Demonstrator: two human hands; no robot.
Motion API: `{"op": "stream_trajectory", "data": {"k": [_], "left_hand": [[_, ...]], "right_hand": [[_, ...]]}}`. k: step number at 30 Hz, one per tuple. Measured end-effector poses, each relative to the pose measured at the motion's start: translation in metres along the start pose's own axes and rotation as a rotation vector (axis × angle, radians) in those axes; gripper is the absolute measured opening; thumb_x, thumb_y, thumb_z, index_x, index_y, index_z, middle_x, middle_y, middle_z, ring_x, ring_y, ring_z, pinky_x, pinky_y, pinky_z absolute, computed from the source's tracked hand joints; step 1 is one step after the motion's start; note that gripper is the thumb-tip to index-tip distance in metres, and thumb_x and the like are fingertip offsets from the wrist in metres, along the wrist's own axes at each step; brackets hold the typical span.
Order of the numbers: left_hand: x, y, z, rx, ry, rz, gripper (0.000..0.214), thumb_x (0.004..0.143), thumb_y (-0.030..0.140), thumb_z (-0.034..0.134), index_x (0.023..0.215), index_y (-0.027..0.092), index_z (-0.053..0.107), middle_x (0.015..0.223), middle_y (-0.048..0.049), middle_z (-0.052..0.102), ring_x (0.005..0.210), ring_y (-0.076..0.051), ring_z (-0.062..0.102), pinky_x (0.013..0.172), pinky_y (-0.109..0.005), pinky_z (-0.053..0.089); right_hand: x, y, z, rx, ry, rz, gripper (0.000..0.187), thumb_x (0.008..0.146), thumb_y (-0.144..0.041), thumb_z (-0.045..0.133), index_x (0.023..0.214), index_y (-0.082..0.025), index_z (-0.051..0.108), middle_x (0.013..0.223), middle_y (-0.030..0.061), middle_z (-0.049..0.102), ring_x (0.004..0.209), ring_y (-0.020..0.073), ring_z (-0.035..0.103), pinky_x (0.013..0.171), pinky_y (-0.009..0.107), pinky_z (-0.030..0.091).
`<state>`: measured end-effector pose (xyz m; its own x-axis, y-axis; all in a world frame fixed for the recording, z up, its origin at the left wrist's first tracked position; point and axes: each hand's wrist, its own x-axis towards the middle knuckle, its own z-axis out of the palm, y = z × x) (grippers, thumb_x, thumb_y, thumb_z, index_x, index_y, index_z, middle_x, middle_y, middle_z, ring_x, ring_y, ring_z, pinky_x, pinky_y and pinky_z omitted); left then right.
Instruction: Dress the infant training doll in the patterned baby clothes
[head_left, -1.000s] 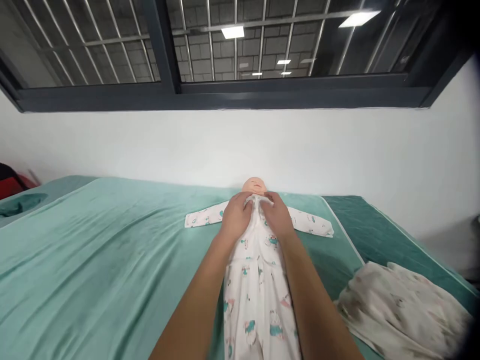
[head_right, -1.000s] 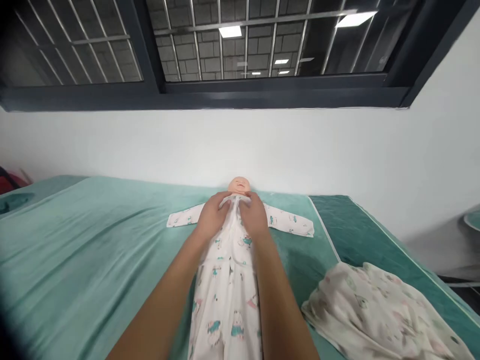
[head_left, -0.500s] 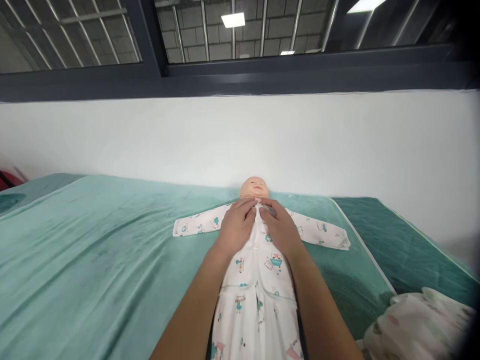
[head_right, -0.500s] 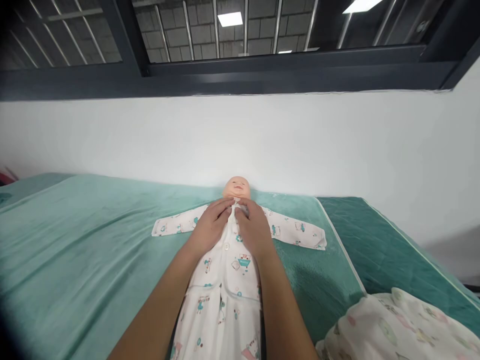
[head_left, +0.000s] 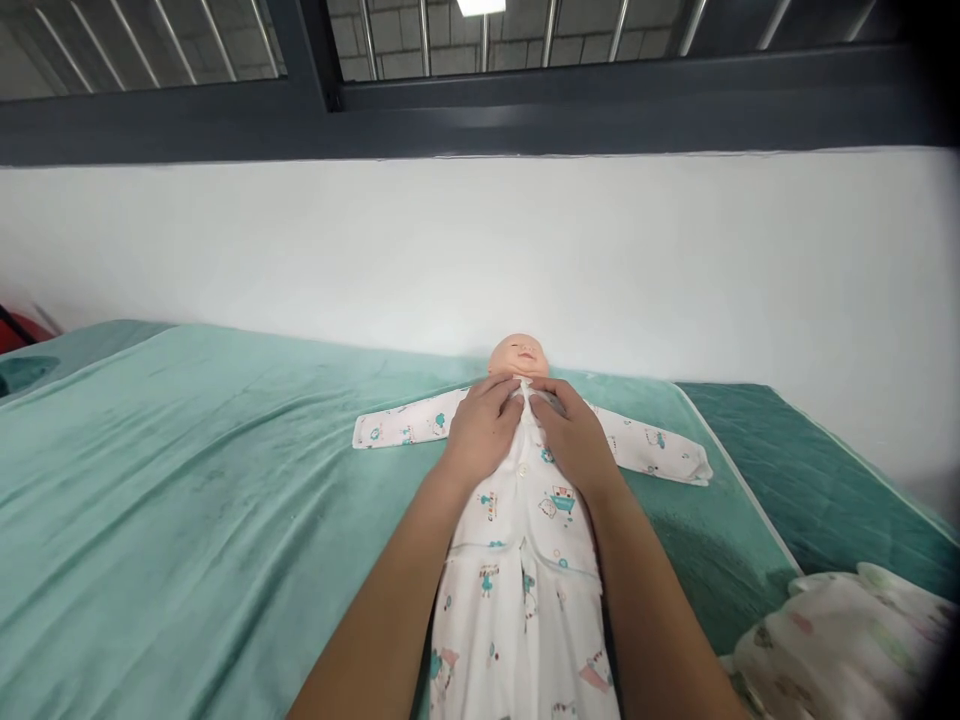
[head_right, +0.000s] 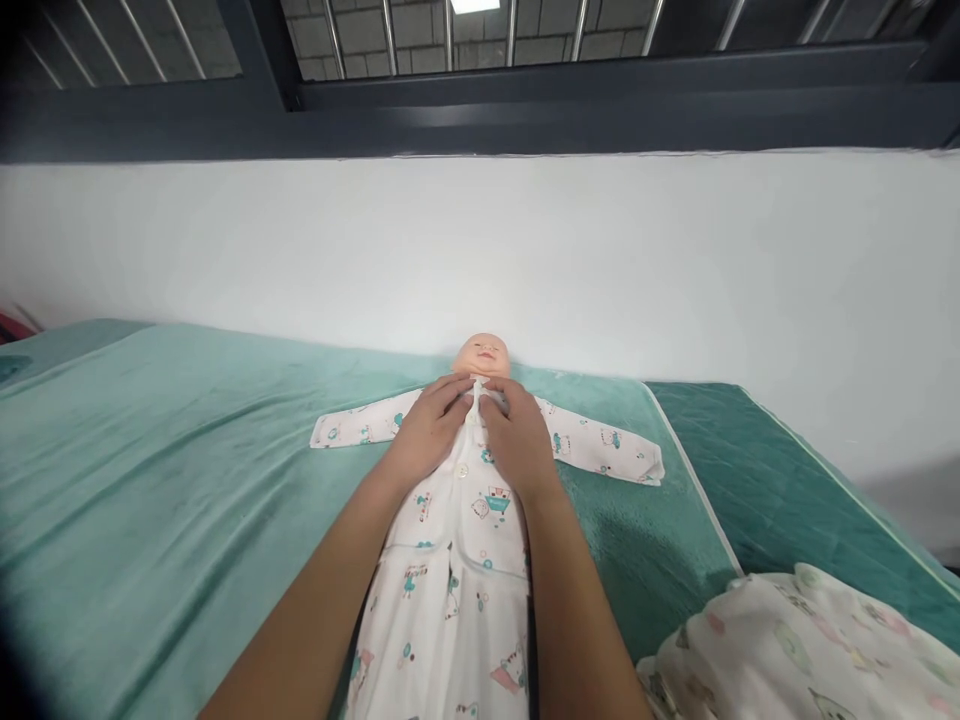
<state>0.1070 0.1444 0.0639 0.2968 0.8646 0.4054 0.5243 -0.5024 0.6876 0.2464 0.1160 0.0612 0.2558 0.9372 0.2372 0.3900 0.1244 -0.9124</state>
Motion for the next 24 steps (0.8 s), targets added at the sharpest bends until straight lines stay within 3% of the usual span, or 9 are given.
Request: {"op": "stream_trajectory", "data": {"k": [16, 21, 24], "left_hand": [[-0.0002, 0.0035, -0.0036, 0.027, -0.044, 0.042, 0.041, 0.096, 0.025, 0.037, 0.129, 0.026, 0.061, 0.142, -0.0001, 0.056, 0.131, -0.02, 0.048, 0.114, -0.037, 0.036], [-0.0006, 0.0039, -0.0037, 0.059, -0.057, 0.043, 0.042, 0.096, 0.024, 0.036, 0.131, 0.027, 0.06, 0.143, 0.0, 0.055, 0.131, -0.02, 0.048, 0.114, -0.038, 0.037], [-0.0006, 0.0051, -0.004, 0.073, -0.065, 0.04, 0.044, 0.095, 0.023, 0.035, 0.131, 0.027, 0.06, 0.144, 0.0004, 0.054, 0.132, -0.021, 0.047, 0.114, -0.039, 0.037]], "right_hand": [[0.0001, 0.0016, -0.0011, -0.041, -0.026, -0.071, 0.031, 0.087, -0.037, 0.047, 0.111, -0.026, 0.064, 0.122, 0.0027, 0.066, 0.117, 0.0248, 0.056, 0.104, 0.043, 0.038], [0.0002, 0.0061, 0.0003, -0.055, -0.041, -0.034, 0.039, 0.089, -0.041, 0.048, 0.126, -0.028, 0.054, 0.13, 0.0046, 0.062, 0.122, 0.0263, 0.054, 0.104, 0.047, 0.039], [-0.0002, 0.0072, 0.0004, -0.045, -0.088, -0.091, 0.049, 0.091, -0.038, 0.045, 0.14, -0.03, 0.043, 0.143, 0.0032, 0.054, 0.134, 0.0245, 0.045, 0.112, 0.048, 0.033]]}}
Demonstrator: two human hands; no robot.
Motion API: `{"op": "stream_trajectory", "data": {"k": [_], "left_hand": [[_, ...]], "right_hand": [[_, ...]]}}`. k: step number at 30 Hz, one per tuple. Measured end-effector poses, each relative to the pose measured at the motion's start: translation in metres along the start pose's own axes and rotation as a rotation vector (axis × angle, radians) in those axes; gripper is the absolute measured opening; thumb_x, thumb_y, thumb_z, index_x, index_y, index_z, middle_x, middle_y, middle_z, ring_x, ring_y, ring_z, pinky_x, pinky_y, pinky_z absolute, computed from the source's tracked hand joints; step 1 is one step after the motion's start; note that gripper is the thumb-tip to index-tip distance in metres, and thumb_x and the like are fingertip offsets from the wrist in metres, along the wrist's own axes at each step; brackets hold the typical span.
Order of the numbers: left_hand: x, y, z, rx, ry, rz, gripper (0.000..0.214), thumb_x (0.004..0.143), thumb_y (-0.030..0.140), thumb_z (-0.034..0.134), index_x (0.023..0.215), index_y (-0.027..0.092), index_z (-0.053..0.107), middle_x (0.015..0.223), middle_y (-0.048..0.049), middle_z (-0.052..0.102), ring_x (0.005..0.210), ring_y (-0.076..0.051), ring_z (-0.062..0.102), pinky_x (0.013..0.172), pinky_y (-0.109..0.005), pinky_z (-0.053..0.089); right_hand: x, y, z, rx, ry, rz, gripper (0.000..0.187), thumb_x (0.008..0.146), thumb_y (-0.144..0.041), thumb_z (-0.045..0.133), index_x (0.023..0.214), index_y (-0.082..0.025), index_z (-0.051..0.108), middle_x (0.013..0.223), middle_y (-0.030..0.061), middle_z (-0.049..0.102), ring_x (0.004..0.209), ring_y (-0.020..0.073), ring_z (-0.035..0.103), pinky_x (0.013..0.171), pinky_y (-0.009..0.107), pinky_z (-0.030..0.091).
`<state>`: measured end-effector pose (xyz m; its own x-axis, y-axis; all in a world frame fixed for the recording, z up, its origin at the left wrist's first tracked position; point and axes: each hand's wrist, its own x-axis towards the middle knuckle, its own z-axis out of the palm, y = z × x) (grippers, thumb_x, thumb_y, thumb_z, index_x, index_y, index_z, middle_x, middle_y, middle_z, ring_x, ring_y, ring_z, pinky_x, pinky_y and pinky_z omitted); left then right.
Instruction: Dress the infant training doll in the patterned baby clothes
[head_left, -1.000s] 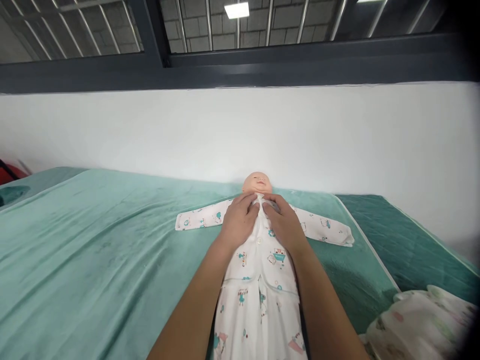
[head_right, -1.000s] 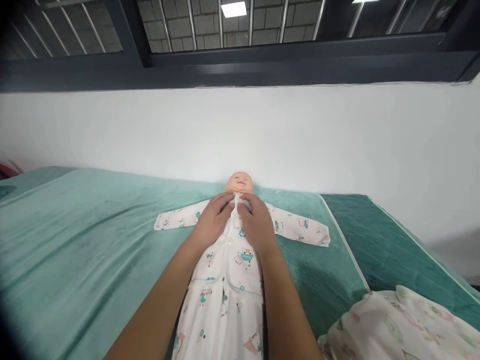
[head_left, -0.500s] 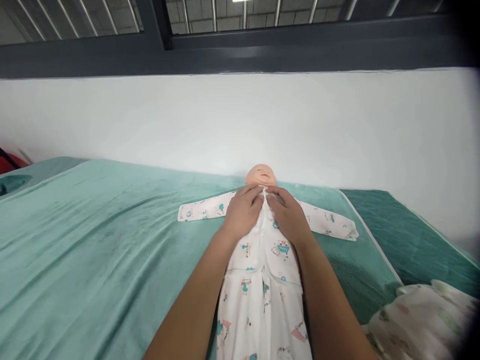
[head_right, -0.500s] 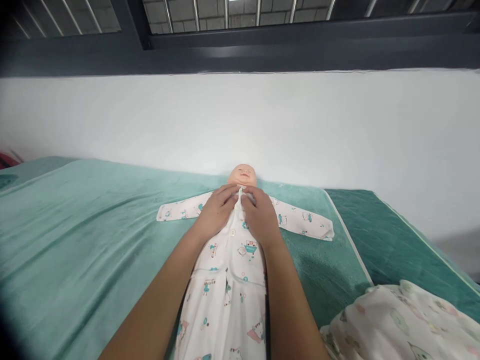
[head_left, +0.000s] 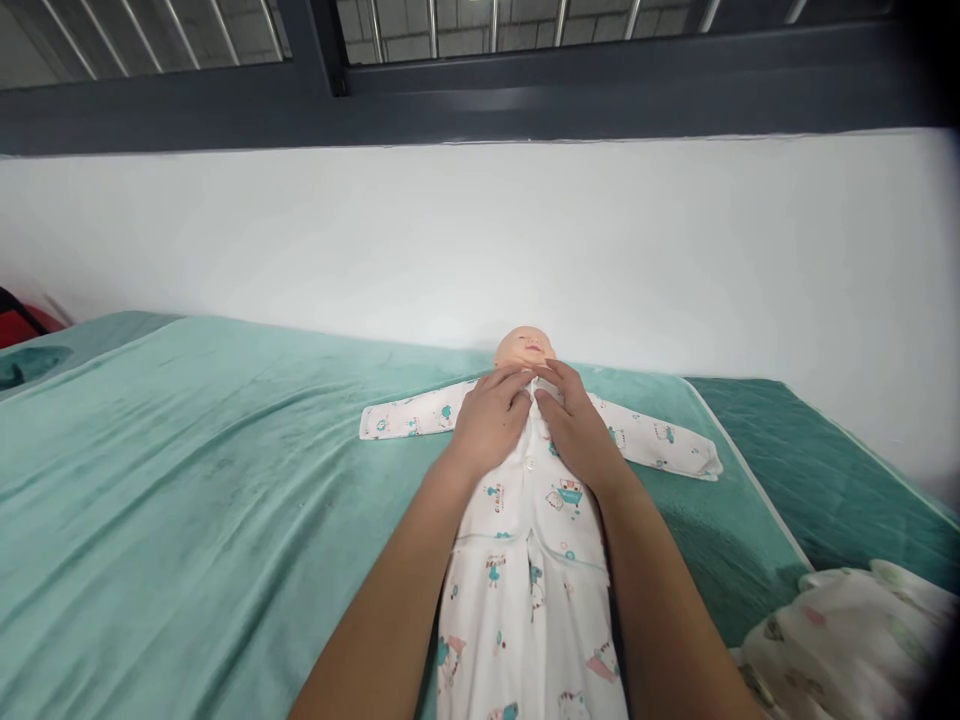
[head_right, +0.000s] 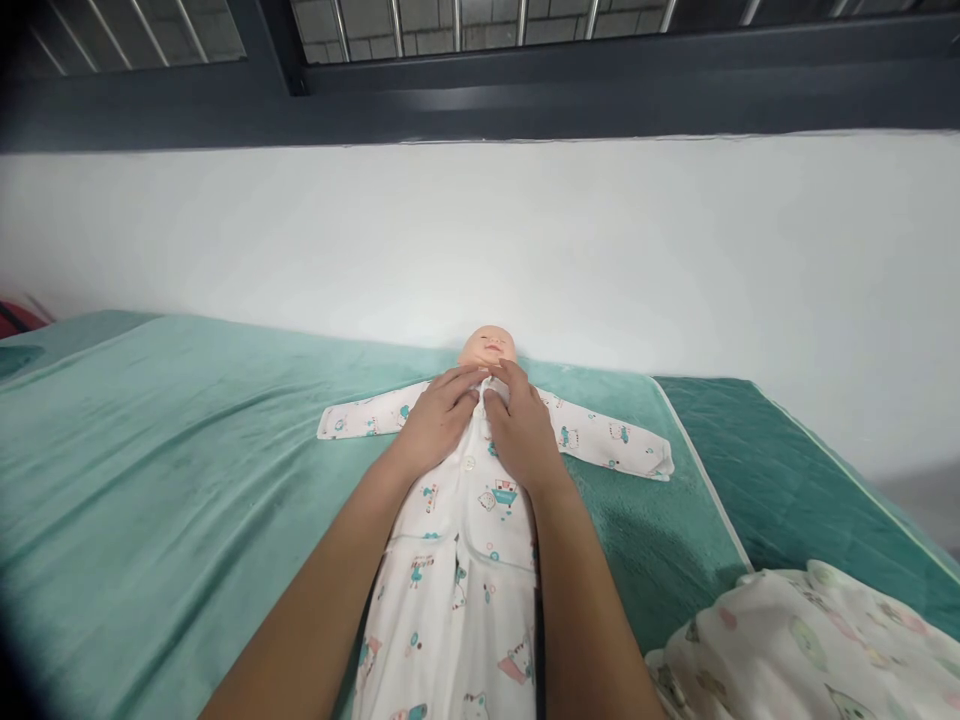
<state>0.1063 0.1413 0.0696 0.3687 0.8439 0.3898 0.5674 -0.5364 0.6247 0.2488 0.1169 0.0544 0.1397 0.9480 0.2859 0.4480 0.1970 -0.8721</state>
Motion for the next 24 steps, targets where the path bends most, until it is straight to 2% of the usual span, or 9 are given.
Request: {"op": "stream_trajectory", "data": {"k": [5, 10, 19, 24], "left_hand": [[-0.0002, 0.0018, -0.0006, 0.018, -0.031, -0.03, 0.044, 0.095, 0.025, 0.034, 0.131, 0.03, 0.061, 0.146, 0.0014, 0.051, 0.134, -0.022, 0.045, 0.115, -0.041, 0.035], [-0.0013, 0.0035, -0.0014, 0.041, -0.039, -0.027, 0.045, 0.097, 0.027, 0.033, 0.132, 0.031, 0.06, 0.145, 0.0009, 0.052, 0.135, -0.022, 0.045, 0.115, -0.041, 0.035], [-0.001, 0.0014, -0.0008, 0.042, -0.046, -0.012, 0.045, 0.097, 0.026, 0.032, 0.133, 0.031, 0.059, 0.146, 0.0009, 0.05, 0.136, -0.022, 0.044, 0.115, -0.041, 0.035], [-0.0006, 0.0027, 0.0007, -0.009, 0.008, -0.034, 0.042, 0.094, 0.023, 0.038, 0.13, 0.029, 0.06, 0.141, 0.0004, 0.056, 0.13, -0.022, 0.048, 0.112, -0.04, 0.038]], "right_hand": [[0.0013, 0.0006, 0.0, -0.042, -0.036, -0.028, 0.052, 0.093, -0.037, 0.042, 0.144, -0.03, 0.042, 0.148, 0.0041, 0.049, 0.14, 0.0251, 0.038, 0.115, 0.049, 0.029], [0.0015, -0.0013, 0.0001, -0.103, -0.01, -0.044, 0.047, 0.093, -0.037, 0.042, 0.139, -0.03, 0.049, 0.146, 0.0043, 0.051, 0.137, 0.0262, 0.04, 0.114, 0.05, 0.03], [0.0007, -0.0035, 0.0009, -0.11, 0.046, -0.053, 0.043, 0.091, -0.035, 0.044, 0.132, -0.027, 0.053, 0.135, 0.008, 0.058, 0.127, 0.0266, 0.047, 0.107, 0.048, 0.036], [0.0009, -0.0024, 0.0012, -0.128, 0.051, -0.101, 0.042, 0.092, -0.034, 0.043, 0.131, -0.025, 0.053, 0.132, 0.0087, 0.058, 0.125, 0.0267, 0.048, 0.105, 0.047, 0.036]]}}
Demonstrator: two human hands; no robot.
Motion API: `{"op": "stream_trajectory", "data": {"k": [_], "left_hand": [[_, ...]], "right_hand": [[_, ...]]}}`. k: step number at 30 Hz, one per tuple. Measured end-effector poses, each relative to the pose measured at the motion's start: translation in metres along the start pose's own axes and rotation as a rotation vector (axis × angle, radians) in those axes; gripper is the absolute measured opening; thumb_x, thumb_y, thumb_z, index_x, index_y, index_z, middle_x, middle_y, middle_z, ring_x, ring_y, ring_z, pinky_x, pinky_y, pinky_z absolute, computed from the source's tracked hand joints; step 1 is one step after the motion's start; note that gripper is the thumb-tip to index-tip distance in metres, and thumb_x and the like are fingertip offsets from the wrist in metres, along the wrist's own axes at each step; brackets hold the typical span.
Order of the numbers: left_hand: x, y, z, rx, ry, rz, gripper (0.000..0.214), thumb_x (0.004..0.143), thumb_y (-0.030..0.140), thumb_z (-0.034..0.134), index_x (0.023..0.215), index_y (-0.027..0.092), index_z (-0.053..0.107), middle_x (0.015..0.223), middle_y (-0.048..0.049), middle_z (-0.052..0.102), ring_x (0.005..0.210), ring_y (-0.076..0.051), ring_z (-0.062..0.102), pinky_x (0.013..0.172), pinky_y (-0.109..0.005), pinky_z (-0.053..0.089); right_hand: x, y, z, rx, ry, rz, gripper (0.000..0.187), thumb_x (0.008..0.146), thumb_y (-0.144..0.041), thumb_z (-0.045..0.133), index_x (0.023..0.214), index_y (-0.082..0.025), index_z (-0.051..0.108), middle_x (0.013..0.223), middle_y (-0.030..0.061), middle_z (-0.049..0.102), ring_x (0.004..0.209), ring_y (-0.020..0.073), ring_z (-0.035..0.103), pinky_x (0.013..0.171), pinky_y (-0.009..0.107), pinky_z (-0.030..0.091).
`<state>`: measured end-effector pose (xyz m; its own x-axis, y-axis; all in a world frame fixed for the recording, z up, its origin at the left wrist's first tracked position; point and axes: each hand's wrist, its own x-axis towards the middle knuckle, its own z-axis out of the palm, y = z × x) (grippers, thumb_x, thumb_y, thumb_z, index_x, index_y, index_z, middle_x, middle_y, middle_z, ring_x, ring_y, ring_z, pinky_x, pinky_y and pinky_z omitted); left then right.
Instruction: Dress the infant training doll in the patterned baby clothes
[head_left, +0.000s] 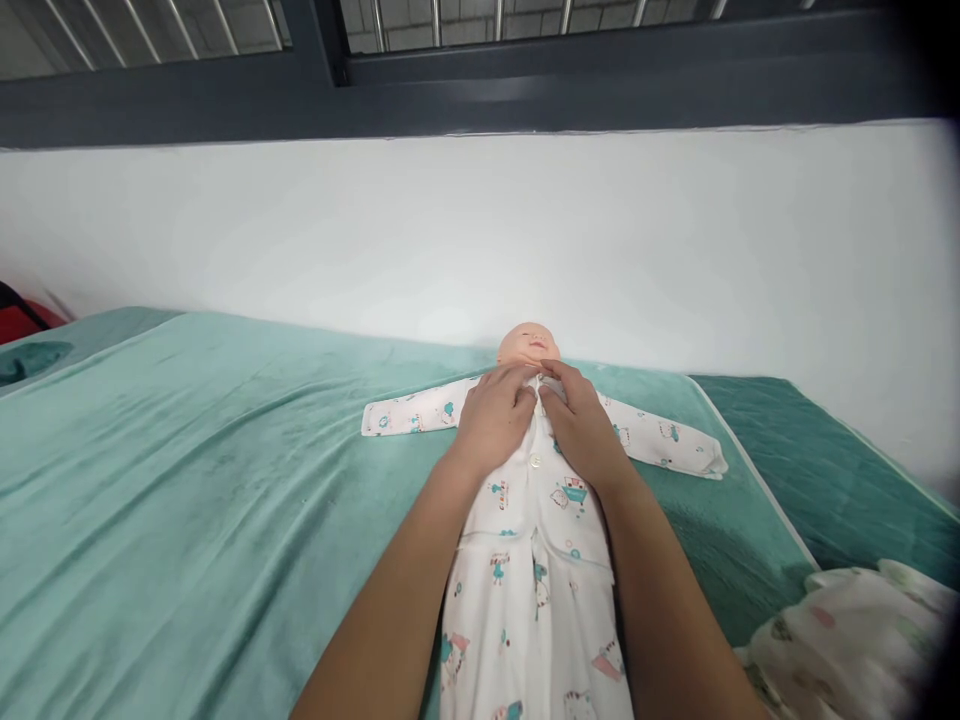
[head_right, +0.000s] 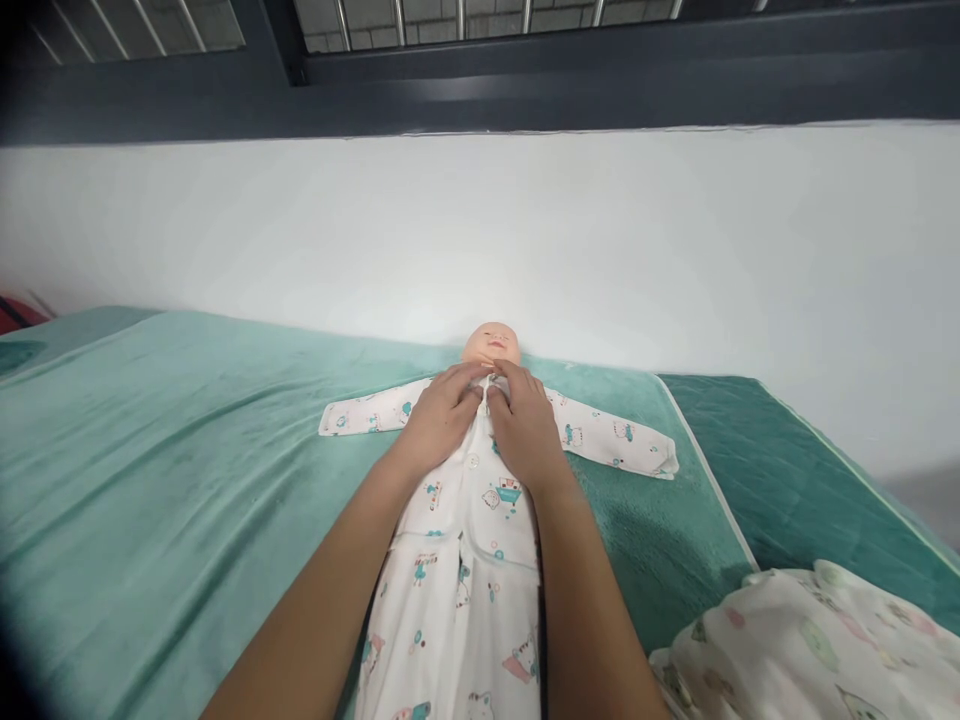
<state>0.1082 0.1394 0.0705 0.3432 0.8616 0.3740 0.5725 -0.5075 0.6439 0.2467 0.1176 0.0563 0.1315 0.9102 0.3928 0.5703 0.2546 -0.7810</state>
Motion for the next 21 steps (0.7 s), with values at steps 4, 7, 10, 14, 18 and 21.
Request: {"op": "stream_trajectory", "data": {"k": [4, 7, 10, 14, 18, 21], "left_hand": [[-0.0001, -0.0005, 0.0012, -0.021, 0.025, 0.012, 0.041, 0.094, 0.023, 0.039, 0.127, 0.028, 0.062, 0.14, 0.0006, 0.057, 0.129, -0.022, 0.05, 0.112, -0.04, 0.039], [0.0002, -0.0011, 0.0011, -0.005, 0.016, 0.016, 0.042, 0.095, 0.024, 0.037, 0.127, 0.03, 0.063, 0.14, 0.0017, 0.057, 0.129, -0.022, 0.05, 0.112, -0.039, 0.038], [0.0007, -0.0013, 0.0005, 0.0, 0.009, 0.02, 0.042, 0.095, 0.024, 0.037, 0.126, 0.031, 0.064, 0.14, 0.0022, 0.056, 0.129, -0.022, 0.05, 0.113, -0.039, 0.038], [0.0003, -0.0012, -0.0002, 0.007, -0.01, 0.008, 0.041, 0.096, 0.027, 0.037, 0.125, 0.032, 0.065, 0.143, 0.0021, 0.054, 0.132, -0.022, 0.048, 0.114, -0.04, 0.037], [0.0002, -0.0017, 0.0002, 0.01, -0.008, 0.008, 0.04, 0.097, 0.027, 0.037, 0.124, 0.032, 0.066, 0.144, 0.0021, 0.054, 0.132, -0.022, 0.047, 0.113, -0.04, 0.037], [0.0013, -0.0025, 0.0013, -0.015, 0.009, 0.024, 0.039, 0.096, 0.026, 0.039, 0.122, 0.033, 0.066, 0.14, 0.0029, 0.056, 0.13, -0.021, 0.049, 0.113, -0.038, 0.038]], "right_hand": [[0.0004, 0.0015, 0.0005, -0.011, 0.003, -0.009, 0.041, 0.092, -0.033, 0.043, 0.131, -0.025, 0.053, 0.133, 0.0079, 0.057, 0.126, 0.0268, 0.046, 0.106, 0.047, 0.035], [0.0008, 0.0025, 0.001, -0.012, 0.017, -0.024, 0.04, 0.091, -0.032, 0.043, 0.128, -0.025, 0.054, 0.13, 0.0082, 0.057, 0.124, 0.0271, 0.045, 0.106, 0.047, 0.035], [0.0013, 0.0031, 0.0013, -0.02, 0.028, -0.031, 0.038, 0.091, -0.032, 0.043, 0.125, -0.024, 0.056, 0.127, 0.0085, 0.057, 0.121, 0.0272, 0.046, 0.105, 0.047, 0.036], [0.0012, 0.0024, 0.0014, -0.028, 0.034, -0.034, 0.036, 0.091, -0.031, 0.044, 0.123, -0.023, 0.057, 0.125, 0.0086, 0.057, 0.119, 0.0267, 0.046, 0.104, 0.046, 0.035], [0.0012, 0.0017, 0.0016, -0.01, 0.047, -0.022, 0.034, 0.09, -0.031, 0.045, 0.119, -0.023, 0.059, 0.123, 0.0086, 0.058, 0.12, 0.0267, 0.045, 0.105, 0.046, 0.034], [0.0018, 0.0029, 0.0012, 0.054, 0.07, 0.033, 0.033, 0.088, -0.031, 0.048, 0.117, -0.024, 0.06, 0.124, 0.0072, 0.059, 0.121, 0.0259, 0.046, 0.106, 0.046, 0.034]]}}
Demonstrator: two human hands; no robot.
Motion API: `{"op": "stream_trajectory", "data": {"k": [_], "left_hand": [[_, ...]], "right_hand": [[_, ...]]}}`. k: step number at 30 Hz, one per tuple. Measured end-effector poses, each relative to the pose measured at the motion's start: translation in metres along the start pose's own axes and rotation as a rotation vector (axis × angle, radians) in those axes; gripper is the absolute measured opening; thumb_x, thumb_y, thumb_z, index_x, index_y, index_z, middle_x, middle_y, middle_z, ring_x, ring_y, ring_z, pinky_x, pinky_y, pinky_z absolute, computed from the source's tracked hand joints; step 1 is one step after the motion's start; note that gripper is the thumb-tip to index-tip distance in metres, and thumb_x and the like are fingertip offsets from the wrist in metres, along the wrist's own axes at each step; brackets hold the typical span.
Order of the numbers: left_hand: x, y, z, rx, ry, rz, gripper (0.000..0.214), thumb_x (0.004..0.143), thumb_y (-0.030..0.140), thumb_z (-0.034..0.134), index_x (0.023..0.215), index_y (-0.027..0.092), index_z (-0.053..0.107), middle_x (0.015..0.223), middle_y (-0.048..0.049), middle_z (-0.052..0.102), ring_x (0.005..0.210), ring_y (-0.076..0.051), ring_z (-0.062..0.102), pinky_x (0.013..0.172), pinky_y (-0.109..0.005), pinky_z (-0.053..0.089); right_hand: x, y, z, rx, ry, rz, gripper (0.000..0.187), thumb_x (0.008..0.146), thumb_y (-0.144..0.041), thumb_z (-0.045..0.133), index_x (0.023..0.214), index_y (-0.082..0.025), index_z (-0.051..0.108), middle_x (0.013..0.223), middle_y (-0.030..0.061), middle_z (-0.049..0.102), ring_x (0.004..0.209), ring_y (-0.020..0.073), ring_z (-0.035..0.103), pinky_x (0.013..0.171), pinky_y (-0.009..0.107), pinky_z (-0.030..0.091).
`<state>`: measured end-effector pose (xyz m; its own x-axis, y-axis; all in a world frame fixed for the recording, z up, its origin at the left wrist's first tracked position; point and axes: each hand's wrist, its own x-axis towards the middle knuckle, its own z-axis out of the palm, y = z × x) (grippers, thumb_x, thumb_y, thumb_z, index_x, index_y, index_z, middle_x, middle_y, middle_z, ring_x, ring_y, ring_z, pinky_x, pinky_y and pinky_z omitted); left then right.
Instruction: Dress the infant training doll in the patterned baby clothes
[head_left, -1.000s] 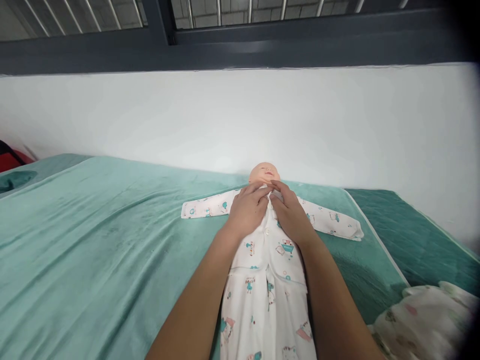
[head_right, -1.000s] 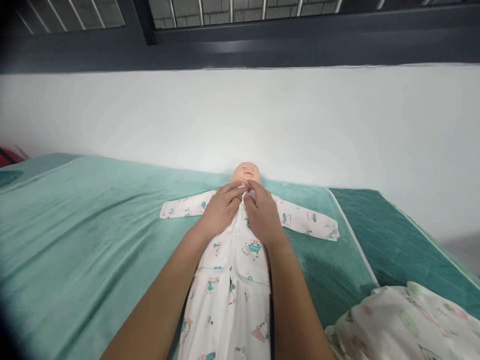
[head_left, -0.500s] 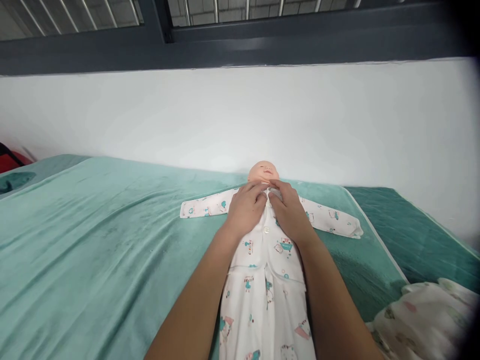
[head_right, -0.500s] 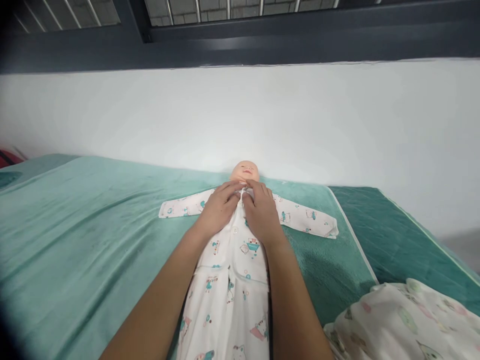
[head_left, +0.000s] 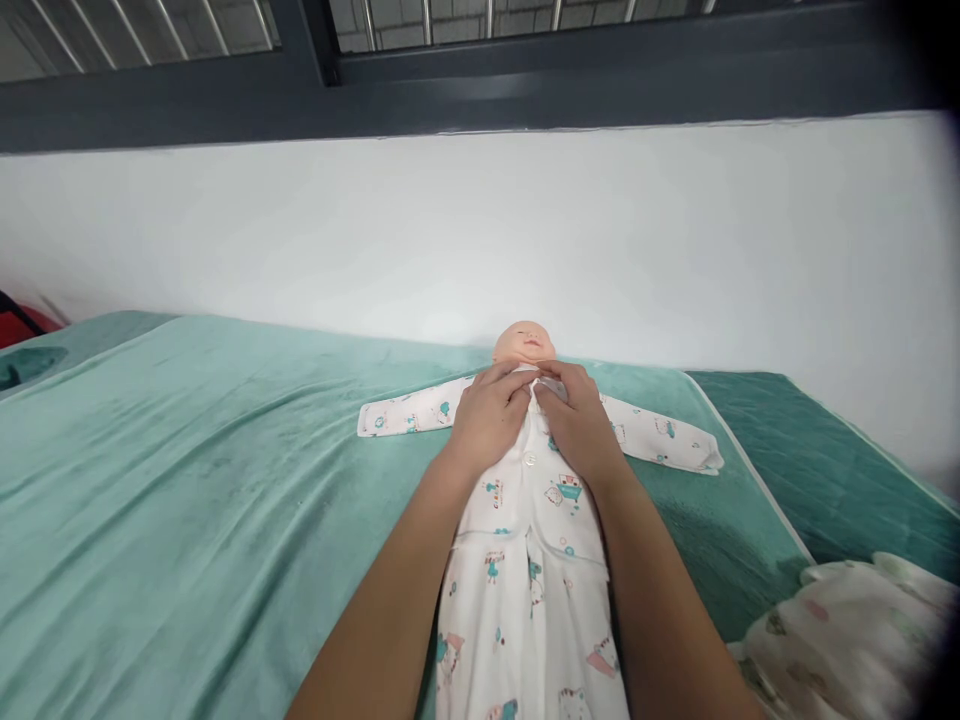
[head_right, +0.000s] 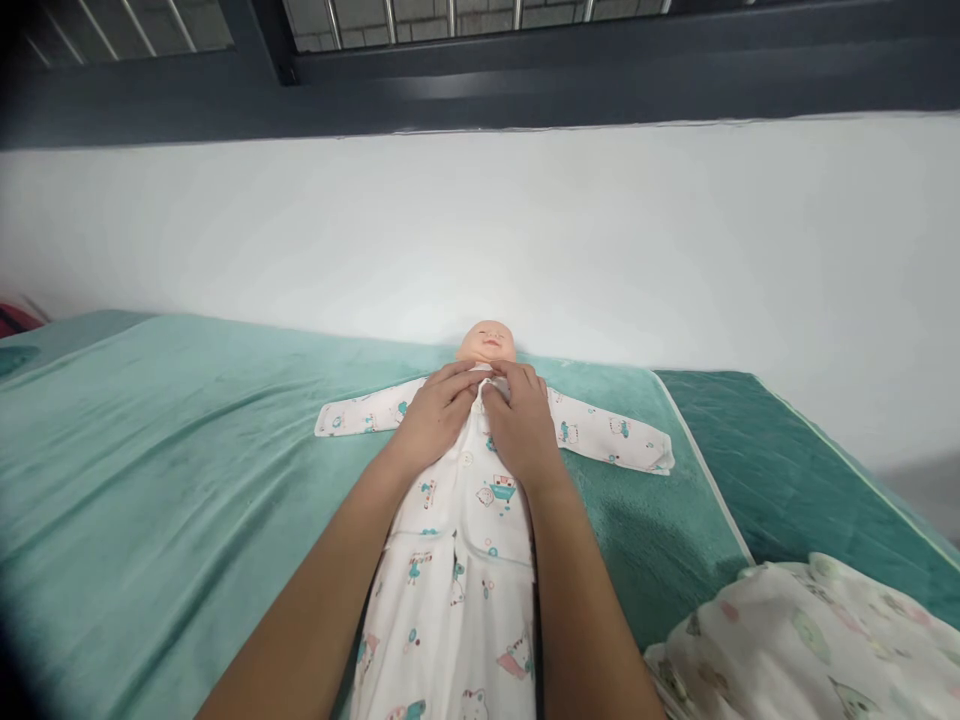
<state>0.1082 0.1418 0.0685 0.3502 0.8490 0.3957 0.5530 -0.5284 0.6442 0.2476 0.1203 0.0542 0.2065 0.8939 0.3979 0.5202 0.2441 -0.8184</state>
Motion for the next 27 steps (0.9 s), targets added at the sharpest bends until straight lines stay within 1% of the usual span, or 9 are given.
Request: {"op": "stream_trajectory", "data": {"k": [5, 7, 9, 12, 14, 20, 23, 27], "left_hand": [[-0.005, 0.002, 0.001, -0.107, 0.105, 0.013, 0.027, 0.094, 0.026, 0.048, 0.111, 0.027, 0.069, 0.128, -0.0009, 0.064, 0.124, -0.018, 0.055, 0.109, -0.033, 0.042], [-0.013, 0.004, 0.0, -0.127, 0.117, 0.023, 0.025, 0.094, 0.026, 0.049, 0.108, 0.025, 0.07, 0.127, -0.002, 0.064, 0.125, -0.018, 0.054, 0.11, -0.033, 0.04], [-0.023, 0.006, -0.002, -0.137, 0.111, 0.034, 0.025, 0.095, 0.026, 0.049, 0.109, 0.025, 0.07, 0.13, -0.002, 0.063, 0.127, -0.017, 0.052, 0.113, -0.033, 0.038], [-0.035, 0.005, -0.006, -0.162, 0.099, 0.032, 0.028, 0.096, 0.026, 0.048, 0.114, 0.026, 0.069, 0.136, -0.0015, 0.06, 0.132, -0.015, 0.048, 0.116, -0.034, 0.034], [-0.038, 0.004, -0.007, -0.198, 0.081, 0.025, 0.028, 0.096, 0.029, 0.048, 0.115, 0.026, 0.069, 0.138, -0.0013, 0.059, 0.134, -0.015, 0.046, 0.117, -0.034, 0.032], [-0.033, 0.002, -0.01, -0.332, 0.033, -0.03, 0.025, 0.093, 0.035, 0.055, 0.11, 0.027, 0.071, 0.139, -0.0018, 0.057, 0.135, -0.017, 0.045, 0.115, -0.033, 0.035], [-0.029, 0.002, -0.013, -0.369, 0.001, -0.038, 0.019, 0.091, 0.034, 0.059, 0.104, 0.027, 0.072, 0.139, -0.0009, 0.057, 0.136, -0.018, 0.044, 0.116, -0.034, 0.033], [-0.028, 0.004, -0.016, -0.389, -0.02, -0.049, 0.012, 0.088, 0.031, 0.063, 0.096, 0.027, 0.071, 0.139, 0.0, 0.057, 0.136, -0.02, 0.044, 0.116, -0.036, 0.031]], "right_hand": [[-0.007, 0.001, -0.003, 0.178, 0.031, 0.05, 0.033, 0.087, -0.035, 0.052, 0.117, -0.024, 0.06, 0.124, 0.0061, 0.063, 0.118, 0.0239, 0.053, 0.104, 0.042, 0.038], [-0.017, -0.002, -0.005, 0.213, 0.038, 0.071, 0.032, 0.087, -0.035, 0.052, 0.116, -0.024, 0.061, 0.124, 0.0056, 0.063, 0.117, 0.0229, 0.055, 0.104, 0.041, 0.039], [-0.03, -0.006, -0.007, 0.229, 0.047, 0.087, 0.031, 0.087, -0.035, 0.052, 0.116, -0.025, 0.061, 0.126, 0.0045, 0.063, 0.119, 0.022, 0.055, 0.105, 0.041, 0.038], [-0.048, -0.012, -0.008, 0.219, 0.053, 0.037, 0.027, 0.088, -0.034, 0.053, 0.112, -0.026, 0.061, 0.133, 0.0036, 0.06, 0.126, 0.0216, 0.051, 0.11, 0.042, 0.034], [-0.055, -0.014, -0.008, 0.193, 0.044, -0.011, 0.023, 0.088, -0.033, 0.053, 0.109, -0.026, 0.061, 0.138, 0.0035, 0.057, 0.129, 0.0222, 0.049, 0.112, 0.043, 0.031], [-0.053, -0.014, -0.007, 0.185, 0.057, -0.035, 0.018, 0.089, -0.033, 0.054, 0.103, -0.027, 0.064, 0.135, 0.0017, 0.06, 0.128, 0.0225, 0.05, 0.111, 0.043, 0.033], [-0.051, -0.014, -0.006, 0.2, 0.071, -0.032, 0.015, 0.089, -0.033, 0.055, 0.096, -0.027, 0.067, 0.132, 0.0011, 0.062, 0.126, 0.0227, 0.052, 0.11, 0.043, 0.035], [-0.05, -0.014, -0.007, 0.199, 0.067, -0.009, 0.016, 0.089, -0.034, 0.056, 0.088, -0.027, 0.071, 0.13, 0.0008, 0.063, 0.125, 0.0236, 0.053, 0.109, 0.043, 0.036]]}}
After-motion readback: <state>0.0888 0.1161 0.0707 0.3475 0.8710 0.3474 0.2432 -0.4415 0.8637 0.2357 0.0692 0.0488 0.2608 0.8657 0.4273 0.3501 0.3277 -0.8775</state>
